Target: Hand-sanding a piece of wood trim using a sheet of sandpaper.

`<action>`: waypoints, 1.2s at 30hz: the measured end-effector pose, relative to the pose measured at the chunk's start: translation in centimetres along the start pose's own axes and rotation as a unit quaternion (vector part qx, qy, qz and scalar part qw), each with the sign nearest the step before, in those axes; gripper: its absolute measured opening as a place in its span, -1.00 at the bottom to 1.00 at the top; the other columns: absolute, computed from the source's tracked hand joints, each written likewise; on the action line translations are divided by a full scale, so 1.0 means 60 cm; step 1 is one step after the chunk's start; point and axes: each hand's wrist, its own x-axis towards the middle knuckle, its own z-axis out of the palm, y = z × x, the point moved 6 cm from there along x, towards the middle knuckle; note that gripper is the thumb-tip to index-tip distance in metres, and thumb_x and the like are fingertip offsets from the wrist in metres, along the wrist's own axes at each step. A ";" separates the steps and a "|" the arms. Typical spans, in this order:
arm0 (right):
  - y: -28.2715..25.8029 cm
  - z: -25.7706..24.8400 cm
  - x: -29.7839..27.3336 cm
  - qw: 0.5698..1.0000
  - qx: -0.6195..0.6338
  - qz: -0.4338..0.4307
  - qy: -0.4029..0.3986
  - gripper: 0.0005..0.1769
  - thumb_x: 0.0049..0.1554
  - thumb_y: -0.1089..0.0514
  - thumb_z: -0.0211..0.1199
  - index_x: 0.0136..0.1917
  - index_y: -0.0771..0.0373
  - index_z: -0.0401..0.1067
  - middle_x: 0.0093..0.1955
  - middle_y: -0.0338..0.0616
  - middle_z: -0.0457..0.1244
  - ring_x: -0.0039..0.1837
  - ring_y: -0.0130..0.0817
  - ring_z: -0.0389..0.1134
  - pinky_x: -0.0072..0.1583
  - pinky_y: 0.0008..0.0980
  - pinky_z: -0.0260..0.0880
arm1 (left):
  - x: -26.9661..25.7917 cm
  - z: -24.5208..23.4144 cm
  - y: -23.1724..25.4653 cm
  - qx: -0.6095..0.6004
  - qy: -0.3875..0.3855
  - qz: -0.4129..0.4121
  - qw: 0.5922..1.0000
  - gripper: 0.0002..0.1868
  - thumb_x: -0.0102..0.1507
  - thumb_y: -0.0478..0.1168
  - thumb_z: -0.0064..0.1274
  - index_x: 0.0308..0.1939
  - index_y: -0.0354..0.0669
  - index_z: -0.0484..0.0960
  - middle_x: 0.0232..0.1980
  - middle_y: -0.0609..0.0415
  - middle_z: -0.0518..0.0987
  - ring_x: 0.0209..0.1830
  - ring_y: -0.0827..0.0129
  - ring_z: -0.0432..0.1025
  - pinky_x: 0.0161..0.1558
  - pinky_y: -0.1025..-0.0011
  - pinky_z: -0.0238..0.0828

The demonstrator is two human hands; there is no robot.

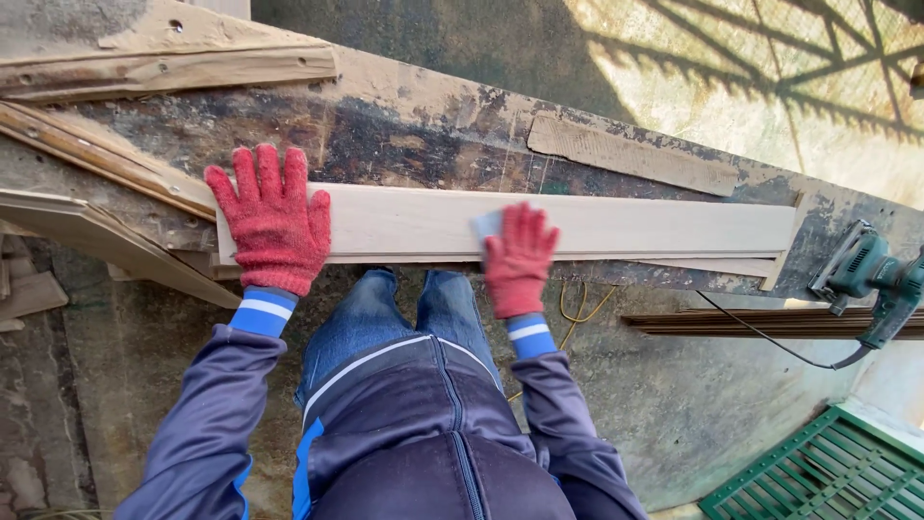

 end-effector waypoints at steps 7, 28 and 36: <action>0.059 0.019 -0.015 0.986 -0.009 0.146 -0.077 -0.20 0.37 -0.38 -0.44 0.73 0.00 -0.19 0.76 -0.05 -0.31 0.73 -0.01 -0.43 0.62 0.06 -0.66 | -0.007 0.009 -0.002 0.016 -0.016 -0.009 1.000 -0.37 0.49 0.14 0.01 0.54 -0.12 0.56 0.51 -0.34 0.49 0.61 -0.25 0.18 0.58 -0.34 -0.50; -0.259 -0.080 0.090 0.950 0.130 -0.283 0.023 -0.35 0.32 -0.35 -0.04 0.59 -0.13 0.19 0.66 -0.16 -0.02 0.71 0.00 -0.22 0.64 0.24 -0.33 | -0.003 0.007 -0.005 -0.086 -0.025 0.002 0.996 -0.38 0.47 0.02 0.00 0.54 -0.22 0.45 0.58 -0.34 0.28 0.62 -0.29 -0.01 0.49 -0.45 -0.48; 0.018 -0.084 0.034 0.958 0.009 -0.281 -0.055 -0.17 0.40 -0.37 0.02 0.74 -0.12 -0.17 0.77 -0.27 -0.44 0.75 -0.17 -0.57 0.68 0.04 -0.67 | 0.000 0.006 -0.006 -0.154 0.008 0.014 0.988 -0.36 0.48 -0.05 0.01 0.56 -0.39 0.43 0.65 -0.35 0.14 0.63 -0.30 -0.19 0.43 -0.50 -0.53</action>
